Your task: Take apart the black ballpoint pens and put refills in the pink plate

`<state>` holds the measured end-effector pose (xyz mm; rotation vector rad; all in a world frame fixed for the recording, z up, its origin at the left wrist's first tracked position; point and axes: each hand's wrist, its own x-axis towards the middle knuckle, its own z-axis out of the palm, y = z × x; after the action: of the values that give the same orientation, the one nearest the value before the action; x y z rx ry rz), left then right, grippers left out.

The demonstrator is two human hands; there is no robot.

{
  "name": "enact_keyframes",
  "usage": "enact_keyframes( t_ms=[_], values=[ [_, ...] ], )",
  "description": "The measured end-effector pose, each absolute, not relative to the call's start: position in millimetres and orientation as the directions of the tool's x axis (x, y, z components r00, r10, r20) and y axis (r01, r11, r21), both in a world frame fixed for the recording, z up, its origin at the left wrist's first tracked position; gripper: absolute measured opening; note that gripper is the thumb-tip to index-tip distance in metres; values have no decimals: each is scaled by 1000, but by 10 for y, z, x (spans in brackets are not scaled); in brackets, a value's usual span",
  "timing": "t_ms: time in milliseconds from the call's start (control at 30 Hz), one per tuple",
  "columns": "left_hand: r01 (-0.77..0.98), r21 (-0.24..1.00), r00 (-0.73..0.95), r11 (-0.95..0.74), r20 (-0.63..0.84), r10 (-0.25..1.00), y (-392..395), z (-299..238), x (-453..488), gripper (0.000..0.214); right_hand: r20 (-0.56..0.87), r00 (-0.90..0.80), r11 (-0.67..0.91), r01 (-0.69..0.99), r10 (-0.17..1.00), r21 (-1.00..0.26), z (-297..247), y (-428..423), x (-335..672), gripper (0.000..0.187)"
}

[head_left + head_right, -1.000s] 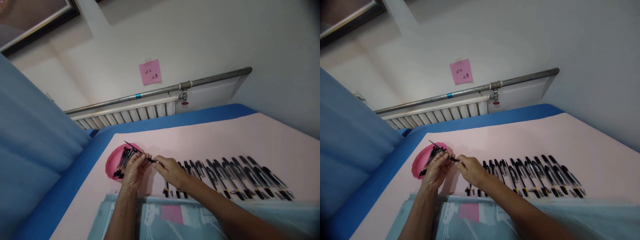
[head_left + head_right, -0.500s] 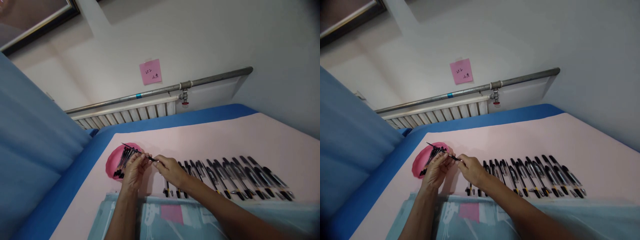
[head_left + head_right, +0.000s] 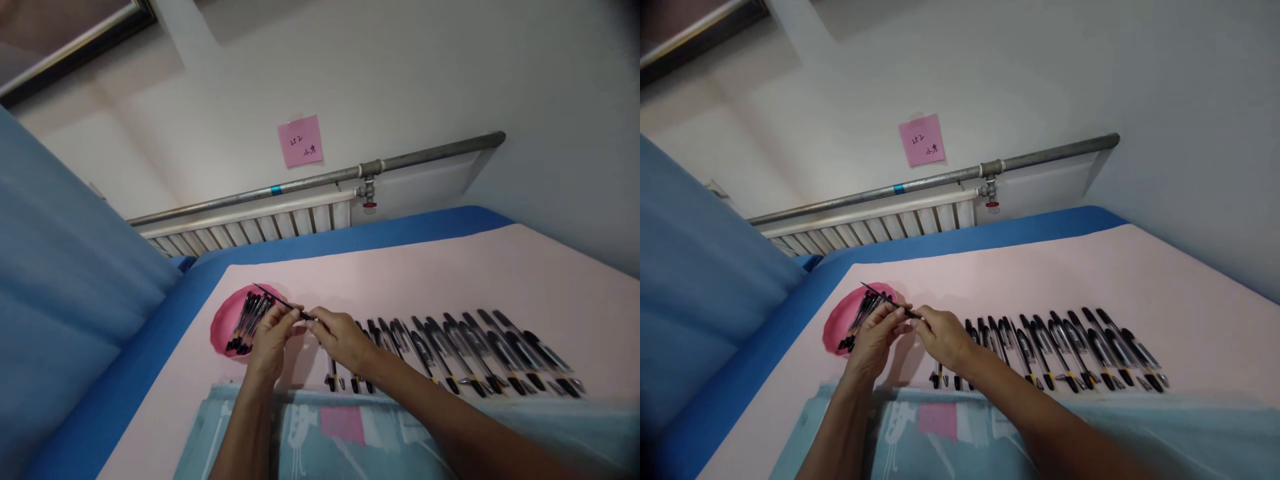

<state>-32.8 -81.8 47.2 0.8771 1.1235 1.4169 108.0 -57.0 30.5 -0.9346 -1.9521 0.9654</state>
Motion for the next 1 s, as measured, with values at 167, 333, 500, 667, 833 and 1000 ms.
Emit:
enact_keyframes(
  t_ms=[167, 333, 500, 667, 833, 1000],
  values=[
    [-195, 980, -195, -26, -13, 981, -837, 497, -313, 25, 261, -341, 306, 84, 903, -948, 319, -534, 1099, 18],
    [162, 978, 199, 133, -164, 966, -912, 449, -322, 10, 256, -303, 249, -62, 918, -967, 356, -523, 1124, 18],
    [622, 780, 365, 74, -372, 854, -994, 365, -289, 8, 198, -319, 157, -150, 927, -976, 400, -553, 1120, 18],
    [789, 613, 309, -46, -330, 892, -986, 335, -269, 19, 190, -311, 139, -180, 931, -974, 415, -557, 1122, 18],
    [785, 618, 321, -38, -353, 879, -977, 317, -250, 22, 189, -307, 146, -158, 933, -977, 418, -556, 1119, 16],
    [801, 597, 319, -45, -362, 876, -1000, 323, -249, 15, 201, -301, 166, -136, 932, -977, 394, -544, 1122, 16]
  ],
)
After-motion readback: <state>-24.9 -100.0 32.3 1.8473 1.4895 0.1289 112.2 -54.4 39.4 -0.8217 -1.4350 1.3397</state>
